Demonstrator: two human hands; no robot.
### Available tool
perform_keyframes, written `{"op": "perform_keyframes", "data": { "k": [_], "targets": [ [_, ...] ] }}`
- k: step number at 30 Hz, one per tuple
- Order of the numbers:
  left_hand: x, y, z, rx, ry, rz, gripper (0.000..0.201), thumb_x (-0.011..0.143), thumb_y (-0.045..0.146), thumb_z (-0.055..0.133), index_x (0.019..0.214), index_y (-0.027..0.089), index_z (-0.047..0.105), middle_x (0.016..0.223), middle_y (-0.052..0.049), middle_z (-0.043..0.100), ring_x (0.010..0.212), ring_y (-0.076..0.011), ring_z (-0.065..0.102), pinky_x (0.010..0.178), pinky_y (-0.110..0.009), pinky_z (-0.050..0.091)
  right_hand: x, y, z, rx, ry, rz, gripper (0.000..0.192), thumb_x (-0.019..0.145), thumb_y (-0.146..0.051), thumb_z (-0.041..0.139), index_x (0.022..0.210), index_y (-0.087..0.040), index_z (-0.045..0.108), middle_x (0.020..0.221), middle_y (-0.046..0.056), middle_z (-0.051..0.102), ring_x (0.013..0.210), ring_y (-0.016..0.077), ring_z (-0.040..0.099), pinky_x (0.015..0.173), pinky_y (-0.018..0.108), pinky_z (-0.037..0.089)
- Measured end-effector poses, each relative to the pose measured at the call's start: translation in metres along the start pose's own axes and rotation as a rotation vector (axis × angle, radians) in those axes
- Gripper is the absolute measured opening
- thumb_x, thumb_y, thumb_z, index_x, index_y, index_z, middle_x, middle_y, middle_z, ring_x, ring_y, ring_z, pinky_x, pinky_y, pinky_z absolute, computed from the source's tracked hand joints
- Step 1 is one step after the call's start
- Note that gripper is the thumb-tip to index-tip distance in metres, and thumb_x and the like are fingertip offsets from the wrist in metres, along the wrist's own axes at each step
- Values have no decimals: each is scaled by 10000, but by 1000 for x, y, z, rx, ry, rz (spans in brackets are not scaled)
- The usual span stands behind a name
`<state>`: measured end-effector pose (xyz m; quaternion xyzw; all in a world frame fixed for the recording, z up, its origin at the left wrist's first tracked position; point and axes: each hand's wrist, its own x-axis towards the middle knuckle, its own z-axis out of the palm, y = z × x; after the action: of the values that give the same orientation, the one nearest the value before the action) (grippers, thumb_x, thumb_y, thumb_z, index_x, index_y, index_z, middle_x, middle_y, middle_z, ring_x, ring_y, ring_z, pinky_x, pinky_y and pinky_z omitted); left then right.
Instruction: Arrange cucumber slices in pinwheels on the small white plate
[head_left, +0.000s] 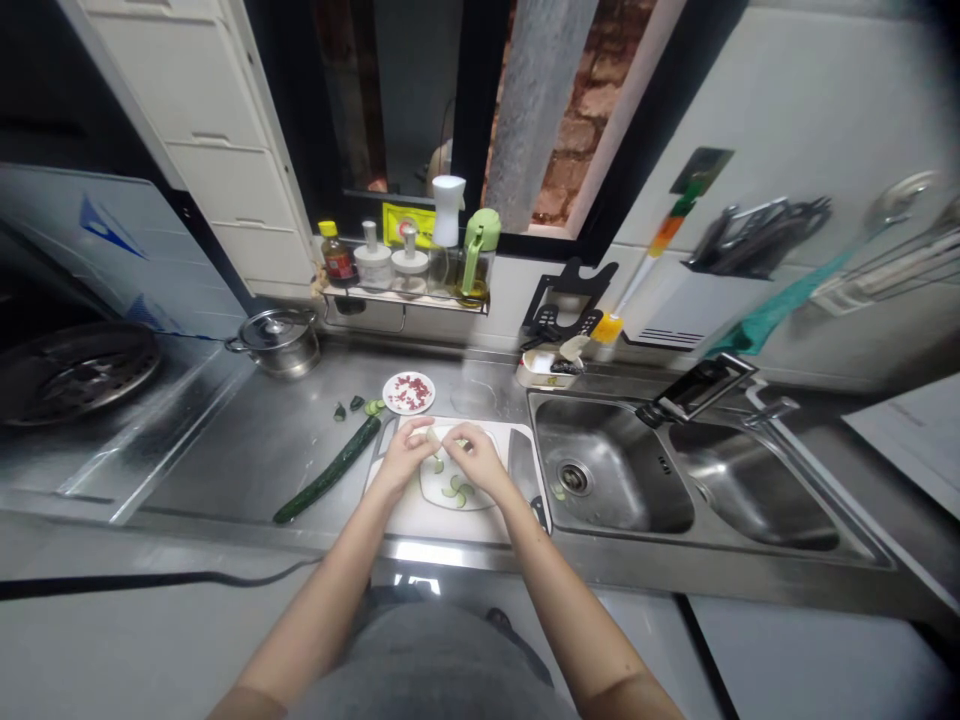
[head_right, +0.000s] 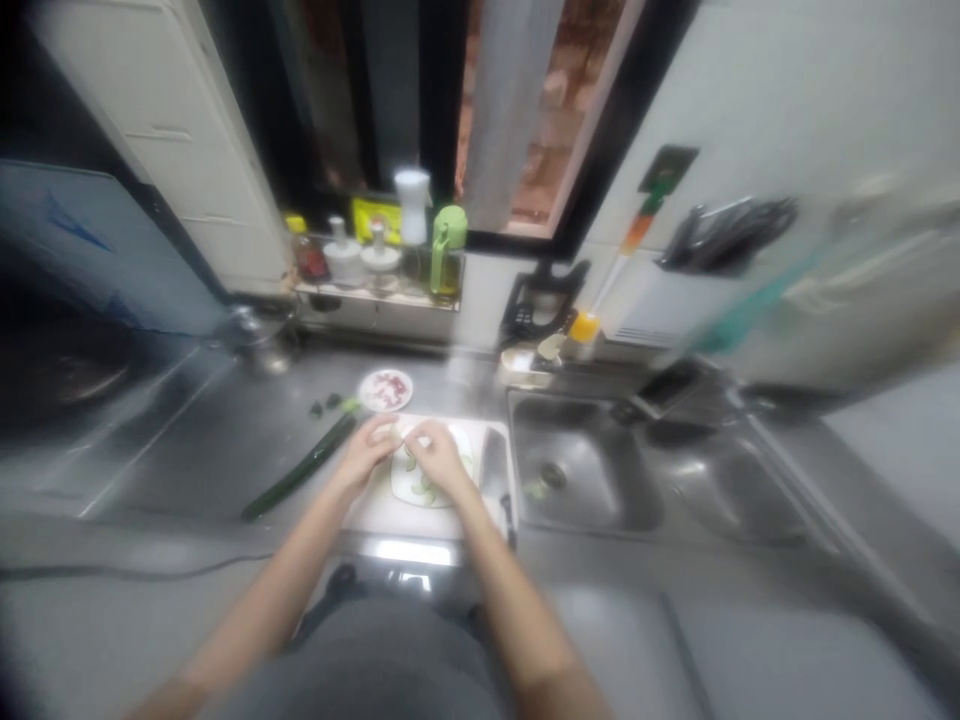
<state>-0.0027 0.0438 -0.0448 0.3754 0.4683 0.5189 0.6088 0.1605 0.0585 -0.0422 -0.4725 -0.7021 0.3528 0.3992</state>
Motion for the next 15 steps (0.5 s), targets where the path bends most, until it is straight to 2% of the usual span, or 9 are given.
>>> {"op": "perform_keyframes", "data": {
  "k": [4, 9, 15],
  "targets": [
    [-2, 1, 0, 77, 5, 132, 600, 613, 376, 803, 1135, 174, 587, 765, 8, 667, 724, -138, 625, 707, -249, 450, 2, 0, 1, 26, -5, 19, 178, 831, -324, 568, 751, -193, 658, 832, 41, 673, 868, 196, 595, 798, 308, 450],
    [-7, 4, 4, 167, 55, 246, 527, 660, 353, 769, 1117, 179, 575, 715, 36, 611, 640, -99, 549, 646, -220, 403, 4, -1, 2, 60, -8, 32, 142, 796, -284, 575, 717, -194, 652, 790, 28, 673, 847, 188, 609, 783, 304, 470],
    [-11, 4, 7, 244, 111, 303, 490, 684, 308, 729, 1134, 187, 579, 691, 43, 580, 606, -94, 488, 609, -215, 364, 5, -2, 3, 105, -15, 49, 143, 775, -280, 570, 691, -192, 645, 750, 21, 662, 794, 178, 610, 771, 305, 482]
  ]
}}
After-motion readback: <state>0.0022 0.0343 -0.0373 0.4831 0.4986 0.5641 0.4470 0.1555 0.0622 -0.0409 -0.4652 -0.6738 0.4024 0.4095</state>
